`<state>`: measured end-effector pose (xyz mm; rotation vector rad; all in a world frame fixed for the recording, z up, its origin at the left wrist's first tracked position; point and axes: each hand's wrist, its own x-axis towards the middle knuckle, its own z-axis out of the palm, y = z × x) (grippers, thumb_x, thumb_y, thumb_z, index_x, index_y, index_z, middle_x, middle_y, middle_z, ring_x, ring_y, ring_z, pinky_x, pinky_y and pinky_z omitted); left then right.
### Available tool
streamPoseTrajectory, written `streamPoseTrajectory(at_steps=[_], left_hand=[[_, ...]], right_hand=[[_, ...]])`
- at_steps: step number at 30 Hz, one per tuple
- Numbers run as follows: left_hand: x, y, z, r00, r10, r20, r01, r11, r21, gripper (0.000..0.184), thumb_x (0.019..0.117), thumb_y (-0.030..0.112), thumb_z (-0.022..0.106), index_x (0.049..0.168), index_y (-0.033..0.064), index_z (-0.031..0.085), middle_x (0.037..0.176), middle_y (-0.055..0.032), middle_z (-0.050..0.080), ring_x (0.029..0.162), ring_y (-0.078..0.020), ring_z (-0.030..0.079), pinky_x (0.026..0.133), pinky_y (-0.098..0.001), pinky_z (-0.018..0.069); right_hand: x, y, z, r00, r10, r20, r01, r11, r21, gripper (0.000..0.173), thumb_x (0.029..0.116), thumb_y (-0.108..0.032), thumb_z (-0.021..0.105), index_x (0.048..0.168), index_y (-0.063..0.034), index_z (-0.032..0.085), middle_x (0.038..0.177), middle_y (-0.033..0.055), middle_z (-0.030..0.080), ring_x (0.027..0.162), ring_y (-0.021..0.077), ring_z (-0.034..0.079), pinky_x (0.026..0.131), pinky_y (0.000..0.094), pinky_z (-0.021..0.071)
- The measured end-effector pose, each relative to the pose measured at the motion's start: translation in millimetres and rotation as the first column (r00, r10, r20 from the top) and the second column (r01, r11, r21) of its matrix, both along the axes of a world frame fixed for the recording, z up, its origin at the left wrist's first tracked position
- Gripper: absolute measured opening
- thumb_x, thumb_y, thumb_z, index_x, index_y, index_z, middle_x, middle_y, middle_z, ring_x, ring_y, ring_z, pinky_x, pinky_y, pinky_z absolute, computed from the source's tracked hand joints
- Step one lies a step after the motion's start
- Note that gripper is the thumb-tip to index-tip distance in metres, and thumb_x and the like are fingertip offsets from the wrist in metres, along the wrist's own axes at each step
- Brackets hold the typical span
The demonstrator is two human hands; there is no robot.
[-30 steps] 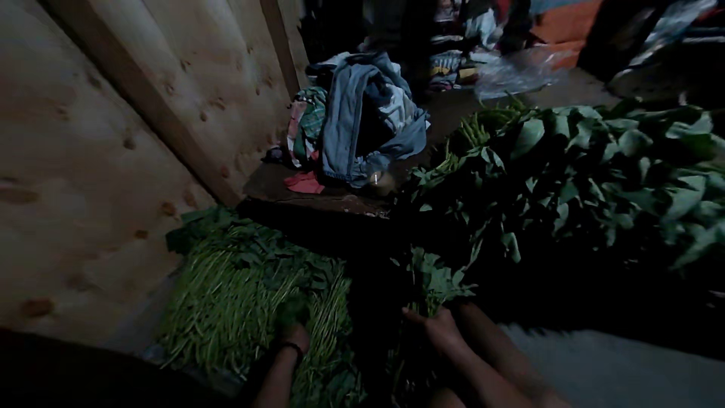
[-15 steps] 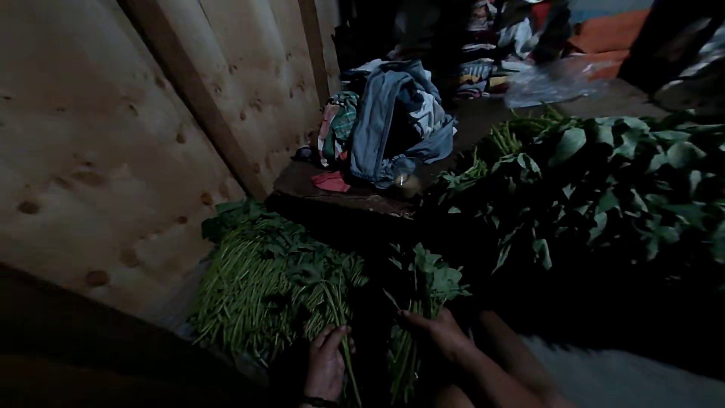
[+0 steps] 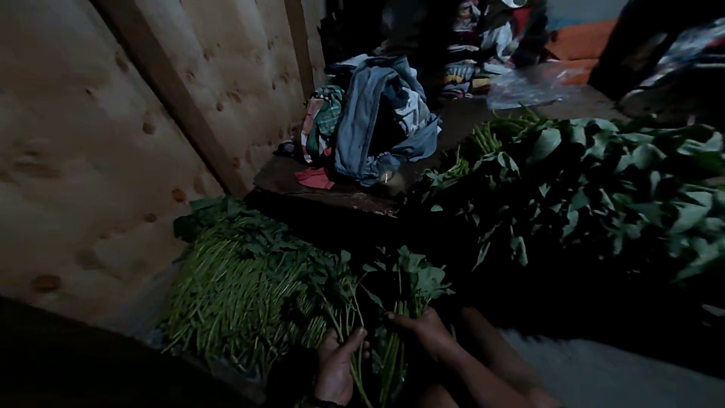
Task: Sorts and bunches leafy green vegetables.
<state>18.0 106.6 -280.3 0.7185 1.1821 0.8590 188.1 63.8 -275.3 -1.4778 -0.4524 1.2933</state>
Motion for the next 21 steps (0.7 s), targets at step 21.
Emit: streamPoseTrajectory(at_steps=[21], left_hand=[[-38,24,-3,0.978,0.054,-0.203,-0.012,0.979,0.203,0.012,0.0992,0.0,0.061,0.109,-0.0052,0.064,0.075,-0.0049,0.06,0.056,-0.0088,0.055,0.052,-0.0224,0.0489]], right_hand=[[9,8,-2,0.876,-0.466,0.125,0.482,0.856,-0.187,0.046,0.0874,-0.013,0.082,0.124,0.0045,0.06,0.108,0.0188,0.069,0.094,0.0271,0.07,0.083,0.0446,0.0586]])
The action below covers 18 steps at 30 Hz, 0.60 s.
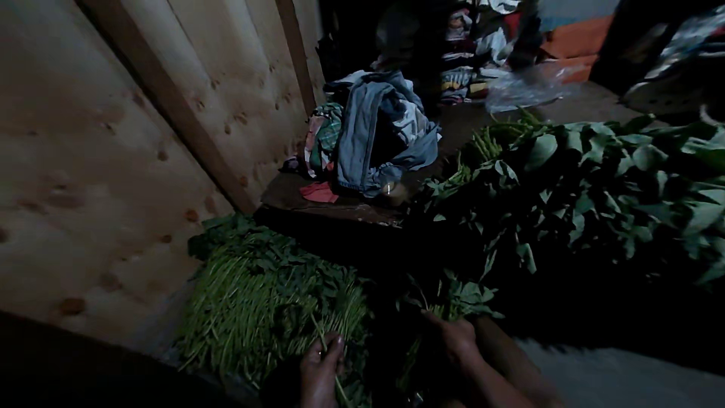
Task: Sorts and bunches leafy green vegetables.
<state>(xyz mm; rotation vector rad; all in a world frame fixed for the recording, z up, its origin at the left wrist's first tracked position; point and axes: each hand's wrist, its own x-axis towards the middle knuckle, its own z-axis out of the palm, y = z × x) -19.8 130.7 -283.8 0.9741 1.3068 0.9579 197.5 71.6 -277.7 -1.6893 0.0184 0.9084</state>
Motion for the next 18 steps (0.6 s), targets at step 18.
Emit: streamPoseTrajectory(at_steps=[18], left_hand=[[17,-8,2,0.969,-0.06,0.24,0.089,0.99,-0.111,0.018,0.1067,0.003,0.045,0.119,-0.0043,0.056,0.083,-0.0057,0.061,0.06,-0.0113,0.059,0.056,-0.025,0.0545]], right_hand=[[-8,-1,2,0.96,0.25,-0.124,-0.237,0.965,0.114,0.045,0.0902,-0.014,0.079,0.126,0.0019,0.057,0.105,0.0167,0.07,0.09,0.0248,0.072,0.079,0.0415,0.0617]])
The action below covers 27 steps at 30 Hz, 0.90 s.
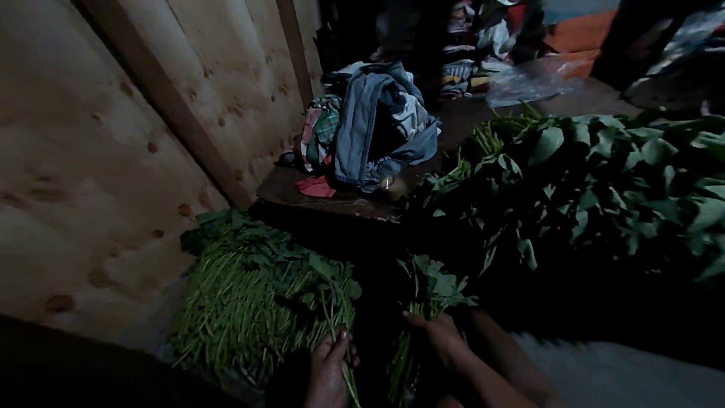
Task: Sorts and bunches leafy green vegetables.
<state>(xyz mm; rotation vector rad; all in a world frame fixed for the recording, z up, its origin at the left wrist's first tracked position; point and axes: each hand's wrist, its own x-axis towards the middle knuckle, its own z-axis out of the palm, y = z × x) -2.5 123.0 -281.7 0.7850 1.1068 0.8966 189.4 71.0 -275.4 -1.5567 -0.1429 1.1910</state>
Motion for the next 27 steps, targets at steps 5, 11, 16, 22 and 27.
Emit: streamPoseTrajectory(at_steps=[5,11,16,22,27], left_hand=[[23,-22,-11,0.968,-0.209,-0.138,0.218,0.974,0.057,0.019,0.1044,0.001,0.05,0.119,-0.0067,0.06,0.089,-0.0074,0.065,0.062,-0.0101,0.061,0.058,-0.0242,0.0544],[37,-25,-11,0.895,-0.282,-0.346,0.355,0.92,0.168,0.019,0.1033,0.004,0.053,0.116,-0.0048,0.064,0.089,-0.0058,0.065,0.063,-0.0061,0.058,0.058,-0.021,0.0508],[38,-25,-10,0.861,-0.283,-0.423,0.402,0.887,0.226,0.017,0.1006,0.004,0.057,0.112,-0.0054,0.066,0.091,-0.0071,0.066,0.068,-0.006,0.059,0.063,-0.0215,0.0512],[38,-28,-14,0.875,-0.2,-0.44,0.318,0.924,0.212,0.022,0.1041,0.009,0.055,0.114,-0.0093,0.062,0.094,-0.0138,0.065,0.075,-0.0142,0.064,0.07,-0.0309,0.0576],[26,-25,-24,0.793,-0.225,-0.566,0.317,0.946,0.068,0.033,0.1094,0.012,0.045,0.128,-0.014,0.053,0.102,-0.0221,0.063,0.086,-0.0235,0.065,0.082,-0.0386,0.0559]], right_hand=[[-4,1,3,0.99,0.144,0.011,-0.144,0.989,0.025,0.046,0.0897,-0.015,0.08,0.126,0.0018,0.058,0.105,0.0149,0.071,0.092,0.0222,0.072,0.082,0.0393,0.0614],[-5,1,2,0.986,0.167,-0.02,-0.166,0.985,0.035,0.047,0.0893,-0.014,0.08,0.127,0.0021,0.056,0.105,0.0148,0.071,0.092,0.0213,0.072,0.084,0.0382,0.0611],[-3,-1,1,0.979,0.204,0.002,-0.204,0.978,0.04,0.051,0.0849,-0.009,0.083,0.127,0.0025,0.057,0.107,0.0151,0.071,0.093,0.0213,0.072,0.085,0.038,0.0611],[-4,-1,5,0.983,0.17,0.062,-0.17,0.985,-0.009,0.048,0.0855,-0.011,0.083,0.125,0.0026,0.058,0.107,0.0159,0.07,0.093,0.023,0.072,0.084,0.0404,0.0608],[5,3,4,0.984,-0.155,0.088,0.16,0.986,-0.057,0.047,0.089,-0.014,0.081,0.125,0.004,0.058,0.106,0.0196,0.069,0.091,0.0277,0.071,0.08,0.0446,0.0598]])
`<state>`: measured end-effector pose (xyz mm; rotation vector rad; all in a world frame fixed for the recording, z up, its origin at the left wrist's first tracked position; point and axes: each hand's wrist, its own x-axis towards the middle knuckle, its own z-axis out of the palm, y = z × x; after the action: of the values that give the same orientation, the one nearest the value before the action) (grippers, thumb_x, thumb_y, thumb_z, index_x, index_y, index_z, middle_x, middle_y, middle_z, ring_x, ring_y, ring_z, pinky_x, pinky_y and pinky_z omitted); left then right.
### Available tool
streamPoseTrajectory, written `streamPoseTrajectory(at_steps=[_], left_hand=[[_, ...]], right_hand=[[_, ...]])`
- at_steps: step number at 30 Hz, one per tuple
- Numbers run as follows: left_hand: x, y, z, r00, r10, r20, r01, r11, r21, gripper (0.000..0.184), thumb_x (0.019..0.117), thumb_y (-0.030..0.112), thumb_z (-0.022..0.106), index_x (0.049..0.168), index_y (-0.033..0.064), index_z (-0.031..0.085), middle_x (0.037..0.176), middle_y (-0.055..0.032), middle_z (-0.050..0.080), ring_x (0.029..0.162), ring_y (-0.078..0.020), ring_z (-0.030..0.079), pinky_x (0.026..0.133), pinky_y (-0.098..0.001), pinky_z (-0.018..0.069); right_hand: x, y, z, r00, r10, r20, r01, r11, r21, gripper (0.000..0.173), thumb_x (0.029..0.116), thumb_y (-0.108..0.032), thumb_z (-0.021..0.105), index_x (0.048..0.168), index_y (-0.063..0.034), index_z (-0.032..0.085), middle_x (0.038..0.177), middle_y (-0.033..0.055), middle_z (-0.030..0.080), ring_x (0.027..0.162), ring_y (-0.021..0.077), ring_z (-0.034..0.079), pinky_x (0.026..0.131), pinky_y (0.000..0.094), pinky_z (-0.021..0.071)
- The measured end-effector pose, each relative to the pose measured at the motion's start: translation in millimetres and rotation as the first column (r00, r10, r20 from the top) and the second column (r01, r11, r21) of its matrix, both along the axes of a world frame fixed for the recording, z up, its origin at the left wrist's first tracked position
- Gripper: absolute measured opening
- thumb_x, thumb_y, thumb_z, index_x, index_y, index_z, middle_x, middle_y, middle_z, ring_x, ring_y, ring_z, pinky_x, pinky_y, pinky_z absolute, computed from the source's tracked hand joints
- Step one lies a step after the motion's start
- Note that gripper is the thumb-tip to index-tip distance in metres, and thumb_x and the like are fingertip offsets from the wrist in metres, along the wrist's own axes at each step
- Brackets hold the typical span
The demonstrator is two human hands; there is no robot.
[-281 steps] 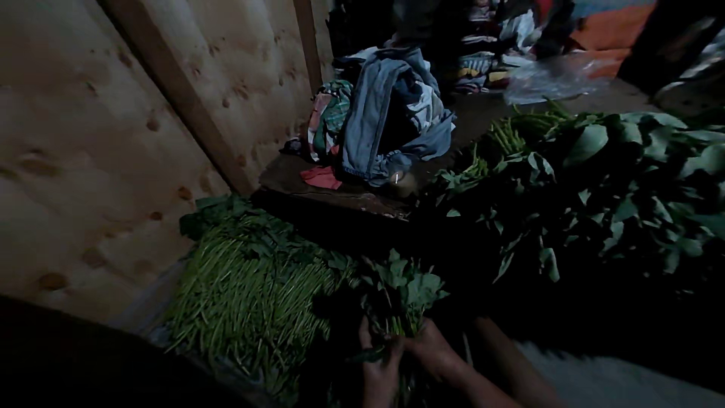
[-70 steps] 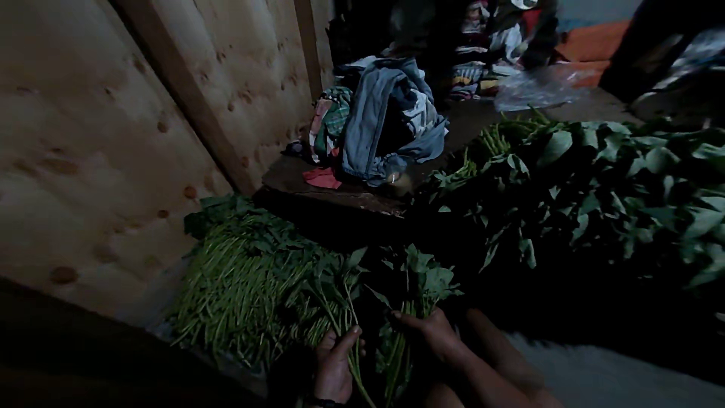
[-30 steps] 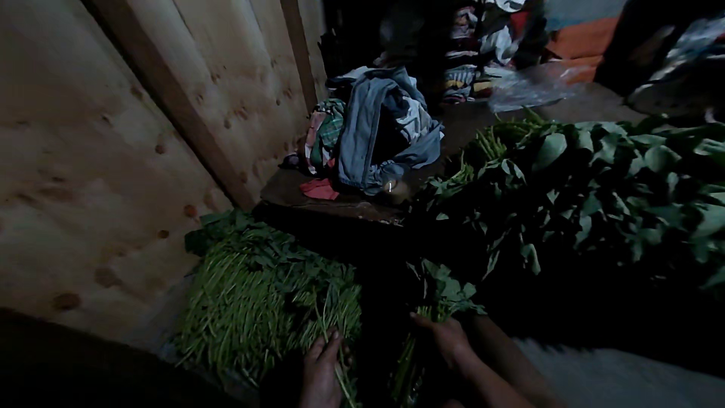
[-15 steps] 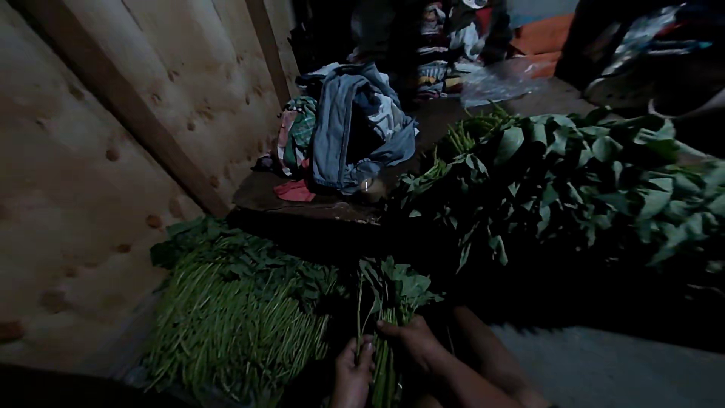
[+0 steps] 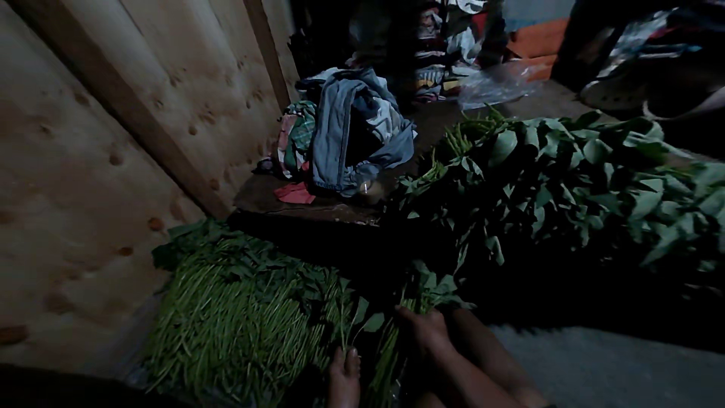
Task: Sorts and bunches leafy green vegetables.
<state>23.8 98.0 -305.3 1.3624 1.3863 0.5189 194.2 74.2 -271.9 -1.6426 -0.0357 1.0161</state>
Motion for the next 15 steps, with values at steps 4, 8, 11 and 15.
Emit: streamPoseTrajectory(at_steps=[4,8,11,15], left_hand=[[-19,5,-7,0.994,0.042,-0.106,-0.029,0.993,0.115,0.034,0.1053,0.02,0.057,0.125,-0.0077,0.06,0.091,-0.0179,0.063,0.074,-0.0225,0.06,0.07,-0.0408,0.0527],[-23,5,3,0.988,0.067,-0.138,-0.034,0.973,0.228,0.044,0.1087,0.019,0.048,0.141,-0.011,0.052,0.135,-0.0335,0.058,0.126,-0.0432,0.058,0.108,-0.0534,0.0439],[-17,-1,-3,0.994,0.051,-0.094,-0.011,0.921,0.389,0.034,0.1026,0.007,0.055,0.132,-0.0101,0.062,0.129,-0.0321,0.06,0.117,-0.0403,0.061,0.102,-0.0474,0.0501],[-7,-14,-9,0.997,-0.052,-0.059,0.074,0.88,0.468,0.028,0.0992,0.005,0.059,0.123,-0.008,0.068,0.122,-0.0279,0.065,0.111,-0.0344,0.065,0.098,-0.0439,0.0539]], right_hand=[[4,0,-3,0.999,-0.027,0.019,0.028,0.999,-0.034,0.047,0.0895,-0.015,0.081,0.126,0.004,0.058,0.106,0.0193,0.069,0.091,0.0271,0.071,0.08,0.0439,0.0599],[2,-1,-4,0.985,0.171,0.038,-0.166,0.979,-0.119,0.057,0.0851,-0.018,0.085,0.13,0.0039,0.057,0.117,0.0215,0.067,0.105,0.0299,0.068,0.091,0.0463,0.0567],[0,-1,-6,0.968,0.251,0.011,-0.248,0.96,-0.132,0.06,0.084,-0.022,0.086,0.131,0.0017,0.057,0.117,0.0213,0.067,0.106,0.0308,0.068,0.091,0.048,0.0573],[-5,-3,-3,0.961,0.263,-0.081,-0.263,0.965,0.008,0.056,0.0863,-0.013,0.083,0.132,0.0014,0.054,0.111,0.0179,0.069,0.096,0.0257,0.071,0.083,0.0427,0.0607]])
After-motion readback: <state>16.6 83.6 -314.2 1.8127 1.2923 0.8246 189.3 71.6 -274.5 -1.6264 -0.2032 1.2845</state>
